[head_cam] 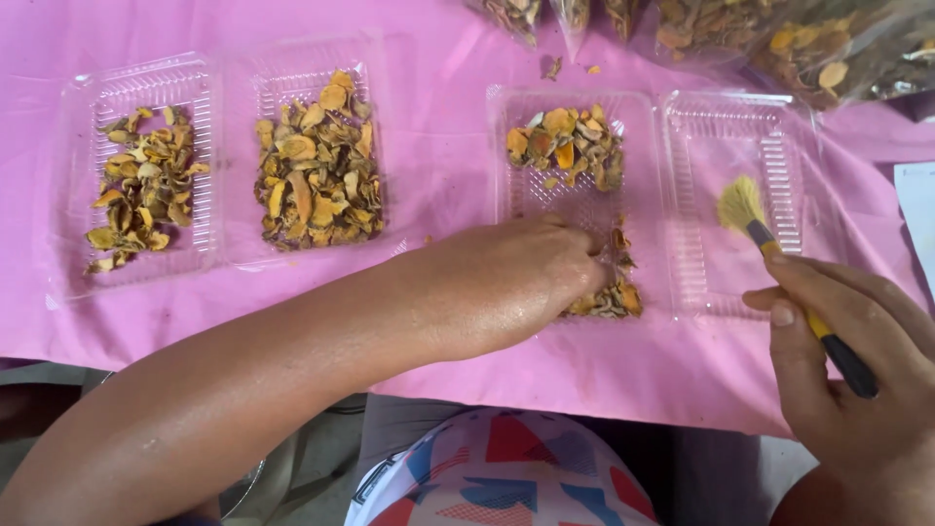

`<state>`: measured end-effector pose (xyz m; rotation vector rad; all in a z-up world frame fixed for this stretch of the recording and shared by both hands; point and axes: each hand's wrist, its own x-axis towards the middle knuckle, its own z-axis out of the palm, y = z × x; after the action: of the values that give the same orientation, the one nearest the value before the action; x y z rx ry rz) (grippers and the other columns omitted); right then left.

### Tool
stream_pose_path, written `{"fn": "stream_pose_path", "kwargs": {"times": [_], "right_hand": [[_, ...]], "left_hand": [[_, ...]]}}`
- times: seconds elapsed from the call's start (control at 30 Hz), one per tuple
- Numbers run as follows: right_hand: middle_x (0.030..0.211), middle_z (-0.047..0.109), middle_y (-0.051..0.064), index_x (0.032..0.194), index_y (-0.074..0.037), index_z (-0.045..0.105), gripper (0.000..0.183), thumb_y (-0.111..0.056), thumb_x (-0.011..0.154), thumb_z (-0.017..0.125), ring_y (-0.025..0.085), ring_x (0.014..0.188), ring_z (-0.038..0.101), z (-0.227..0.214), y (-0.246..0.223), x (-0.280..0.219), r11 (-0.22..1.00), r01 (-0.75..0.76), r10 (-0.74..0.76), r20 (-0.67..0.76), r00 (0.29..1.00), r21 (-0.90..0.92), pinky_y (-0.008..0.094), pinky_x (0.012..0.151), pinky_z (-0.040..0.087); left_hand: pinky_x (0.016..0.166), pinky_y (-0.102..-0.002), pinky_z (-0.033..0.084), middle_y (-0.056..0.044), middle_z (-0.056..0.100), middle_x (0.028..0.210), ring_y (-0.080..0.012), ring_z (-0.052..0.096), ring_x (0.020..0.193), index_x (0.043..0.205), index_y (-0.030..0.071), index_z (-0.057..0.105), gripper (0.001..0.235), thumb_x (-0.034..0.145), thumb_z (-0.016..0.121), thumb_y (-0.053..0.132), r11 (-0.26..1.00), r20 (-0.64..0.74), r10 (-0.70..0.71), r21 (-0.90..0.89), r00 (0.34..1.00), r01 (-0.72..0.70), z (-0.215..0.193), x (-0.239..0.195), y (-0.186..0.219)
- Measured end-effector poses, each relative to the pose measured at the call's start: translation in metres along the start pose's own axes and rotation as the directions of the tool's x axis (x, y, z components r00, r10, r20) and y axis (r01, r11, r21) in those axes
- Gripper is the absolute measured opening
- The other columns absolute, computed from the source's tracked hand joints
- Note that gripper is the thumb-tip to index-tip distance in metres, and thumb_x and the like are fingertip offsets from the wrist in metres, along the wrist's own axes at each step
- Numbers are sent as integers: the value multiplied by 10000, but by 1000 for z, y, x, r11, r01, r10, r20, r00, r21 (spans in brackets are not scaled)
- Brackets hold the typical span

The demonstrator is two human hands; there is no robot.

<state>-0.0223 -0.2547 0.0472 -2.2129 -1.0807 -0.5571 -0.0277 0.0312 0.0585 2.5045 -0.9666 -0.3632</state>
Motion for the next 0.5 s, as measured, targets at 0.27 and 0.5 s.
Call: {"fn": "stream_pose_path", "kwargs": {"times": [0.27, 0.5], "right_hand": [[1220, 699, 361, 1257, 238, 647, 239, 228, 1044, 539, 349, 1029, 722, 2, -6, -3, 994, -113, 113, 28, 993, -4, 438, 1025, 575], [1172, 708, 324, 1267, 211, 623, 217, 207, 1067, 539, 352, 1125, 706, 3, -8, -3, 995, -101, 102, 53, 993, -17, 464, 1108, 560]], "left_hand": [[669, -440, 460, -59, 616, 692, -277, 611, 720, 689, 119, 555, 236, 800, 526, -87, 998, 82, 52, 13, 995, -54, -5, -1, -4], [507, -401, 223, -2, 279, 578, -148, 249, 584, 619, 137, 365, 241, 650, 541, -24, 988, 51, -57, -141, 997, 64, 3, 6, -9]]}}
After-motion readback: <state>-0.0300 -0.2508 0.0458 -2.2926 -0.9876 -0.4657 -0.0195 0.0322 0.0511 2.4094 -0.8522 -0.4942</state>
